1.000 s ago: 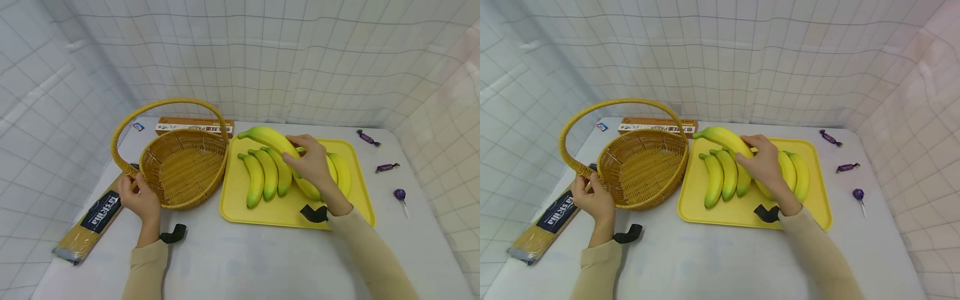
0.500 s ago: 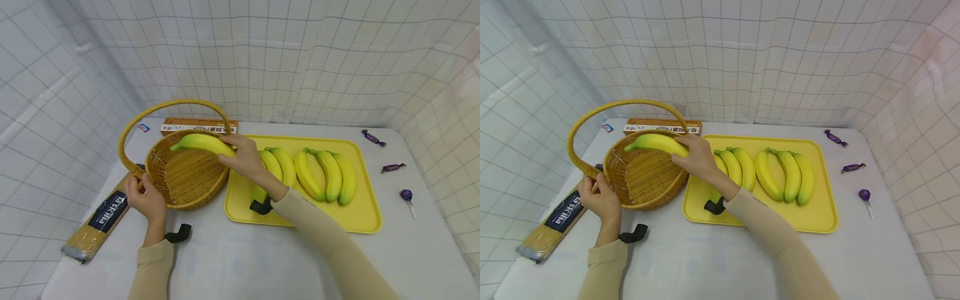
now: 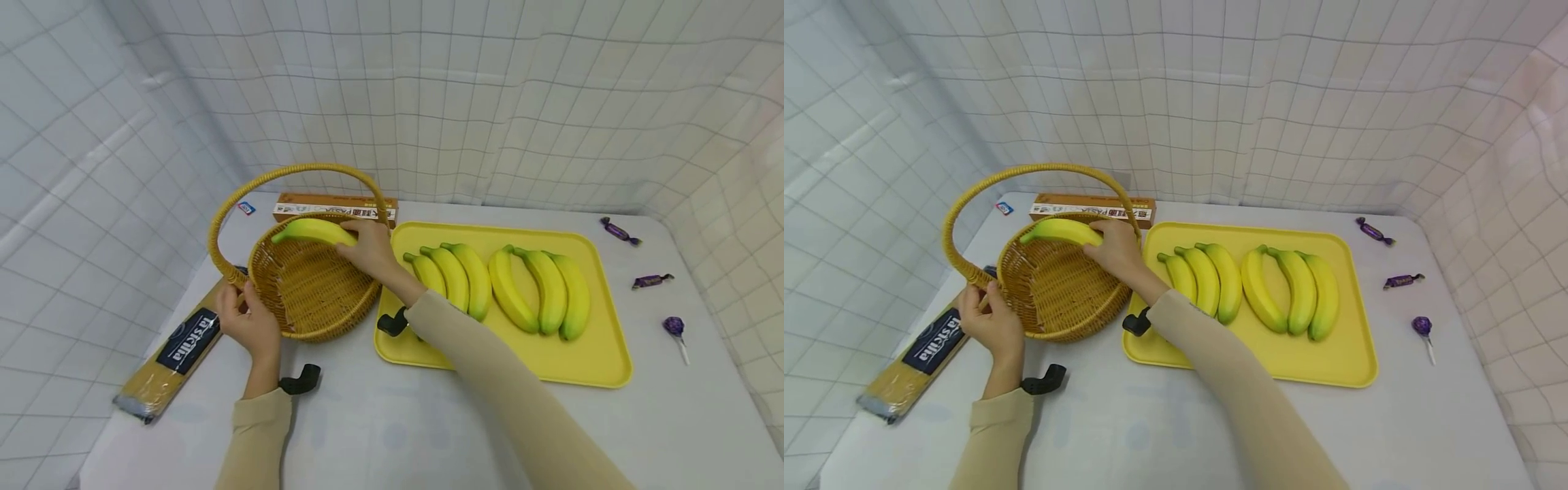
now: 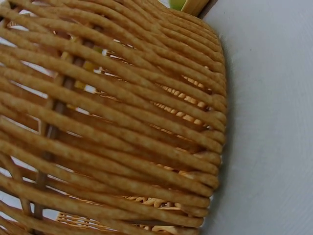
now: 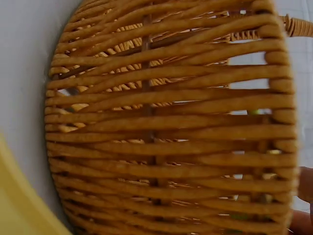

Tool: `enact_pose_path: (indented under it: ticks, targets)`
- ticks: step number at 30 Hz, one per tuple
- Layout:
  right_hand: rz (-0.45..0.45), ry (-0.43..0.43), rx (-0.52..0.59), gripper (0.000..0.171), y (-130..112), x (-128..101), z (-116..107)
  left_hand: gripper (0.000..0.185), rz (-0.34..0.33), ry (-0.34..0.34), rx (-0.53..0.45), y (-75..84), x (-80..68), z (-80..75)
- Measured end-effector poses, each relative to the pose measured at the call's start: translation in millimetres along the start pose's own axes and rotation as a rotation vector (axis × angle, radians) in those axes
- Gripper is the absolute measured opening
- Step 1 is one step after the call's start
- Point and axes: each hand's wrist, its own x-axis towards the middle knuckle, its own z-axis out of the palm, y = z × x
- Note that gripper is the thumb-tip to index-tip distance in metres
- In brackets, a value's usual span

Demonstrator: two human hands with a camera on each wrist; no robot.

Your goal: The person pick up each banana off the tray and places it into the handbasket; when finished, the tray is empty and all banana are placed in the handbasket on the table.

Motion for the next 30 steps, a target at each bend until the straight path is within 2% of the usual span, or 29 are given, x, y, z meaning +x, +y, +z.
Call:
enact_pose_path:
  ticks: [5,8,11,19,21,22,26,30]
  targets:
    - [0.079,-0.038,-0.018,0.041,7.0,7.0,9.9,0.021,0.0,-0.01,-0.005,-23.5,0.1,2.9]
    - [0.125,-0.055,-0.019,0.042,9.7,9.3,13.3,0.021,0.004,-0.019,-0.01,-29.5,-0.7,2.4]
    - [0.139,-0.058,-0.021,0.04,11.2,11.9,15.9,0.022,0.008,-0.025,-0.019,-29.6,-1.4,1.4]
    - [0.145,-0.059,-0.036,0.021,12.6,18.5,23.0,0.021,-0.001,-0.011,0.002,-27.4,-0.6,1.1]
    - [0.156,-0.066,-0.034,0.008,13.0,19.6,25.3,0.02,0.001,-0.003,0.003,-24.2,-0.5,1.4]
    - [0.159,-0.07,-0.034,0.008,13.3,20.1,26.4,0.02,0.003,-0.001,0.001,-21.5,-0.6,1.5]
    - [0.172,-0.082,-0.032,0.044,14.1,21.6,30.0,0.019,0.018,-0.008,-0.021,-3.9,-1.0,0.4]
    - [0.179,-0.08,-0.038,0.051,13.2,22.7,32.4,0.02,0.022,-0.014,-0.029,8.7,-0.7,-1.4]
